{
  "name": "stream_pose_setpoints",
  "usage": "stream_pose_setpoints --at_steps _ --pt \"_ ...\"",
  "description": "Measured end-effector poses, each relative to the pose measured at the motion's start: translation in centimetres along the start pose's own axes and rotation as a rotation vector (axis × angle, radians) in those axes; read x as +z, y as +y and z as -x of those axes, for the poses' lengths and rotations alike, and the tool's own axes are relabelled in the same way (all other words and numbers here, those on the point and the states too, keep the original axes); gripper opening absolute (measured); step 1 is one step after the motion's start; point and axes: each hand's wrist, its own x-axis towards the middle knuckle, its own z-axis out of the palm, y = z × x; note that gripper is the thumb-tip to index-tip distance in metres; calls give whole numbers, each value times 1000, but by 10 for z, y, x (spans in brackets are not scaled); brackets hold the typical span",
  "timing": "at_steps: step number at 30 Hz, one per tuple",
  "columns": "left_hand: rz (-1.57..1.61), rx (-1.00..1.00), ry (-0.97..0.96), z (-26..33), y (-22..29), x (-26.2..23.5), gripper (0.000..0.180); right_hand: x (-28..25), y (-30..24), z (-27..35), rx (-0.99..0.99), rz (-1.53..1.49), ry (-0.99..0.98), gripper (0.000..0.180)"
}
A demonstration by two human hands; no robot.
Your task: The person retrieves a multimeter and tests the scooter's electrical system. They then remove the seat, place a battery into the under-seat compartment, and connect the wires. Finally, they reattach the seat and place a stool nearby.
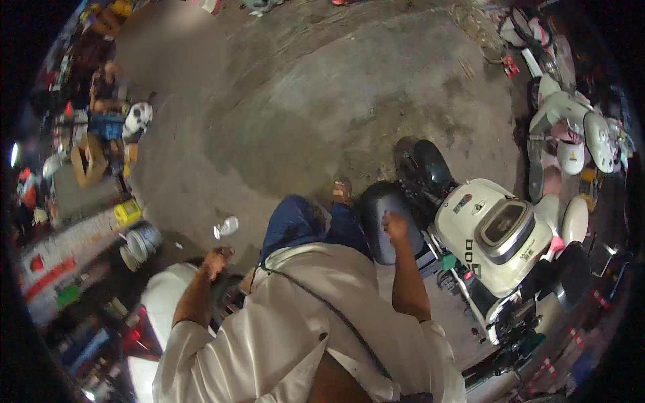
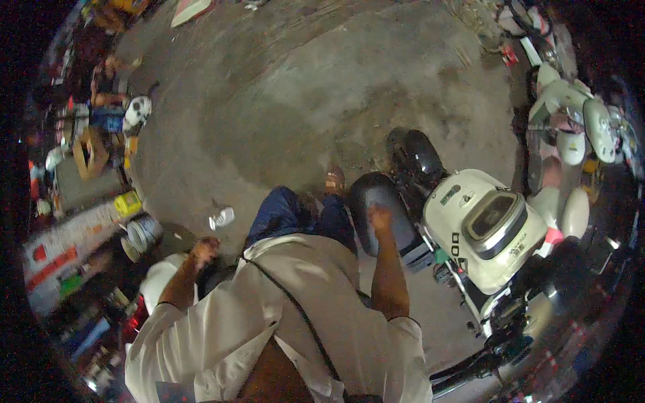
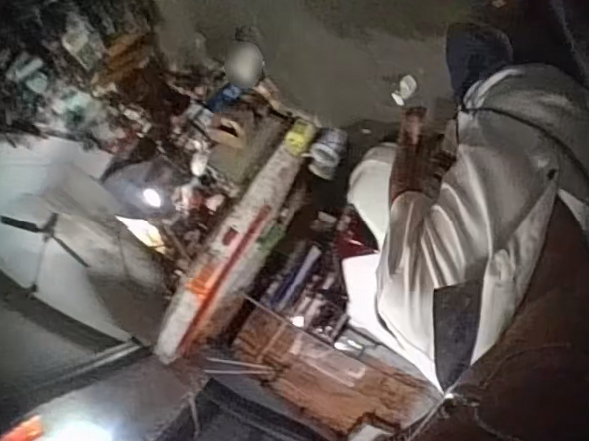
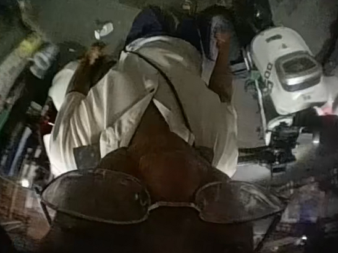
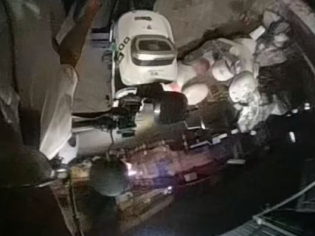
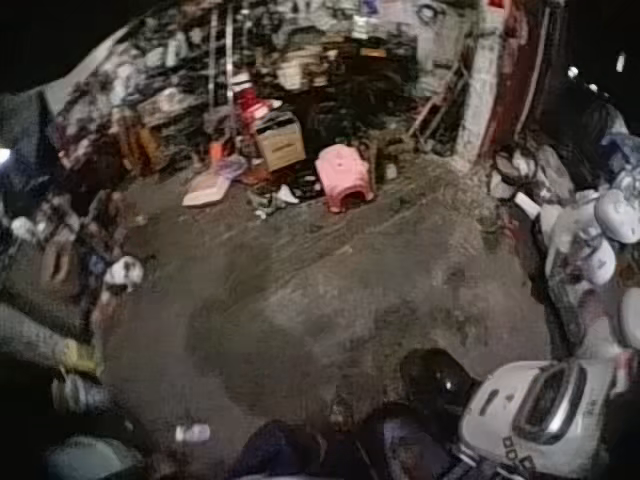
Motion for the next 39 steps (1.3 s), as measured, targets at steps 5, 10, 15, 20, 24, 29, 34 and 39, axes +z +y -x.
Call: stream_pose_setpoints --at_steps 5,10,15,20,24,29,34,39 --pt "-413 -184 -230 17 160 1 21 -19 -198 45 -279 -158 413 33" --pt "-652 -68 79 -84 381 -56 25 -92 -220 99 171 -157 673 49" --pt "-159 663 -5 -142 687 -75 21 -98 -153 104 284 -349 1003 44" --pt "9 813 139 -79 935 -46 69 -8 -212 -26 445 -536 456 17" --pt "-160 749 165 -94 1069 -31 67 21 -281 -158 316 -766 52 19" --pt "-464 988 137 -170 1232 8 54 -15 -389 -303 -673 1389 22 30" --pt "-322 913 129 -242 1325 96 53 -85 -506 -435 10 1507 -506 30" --pt "-480 1283 386 -321 1375 170 45 -222 -689 -691 -503 791 -14 33"
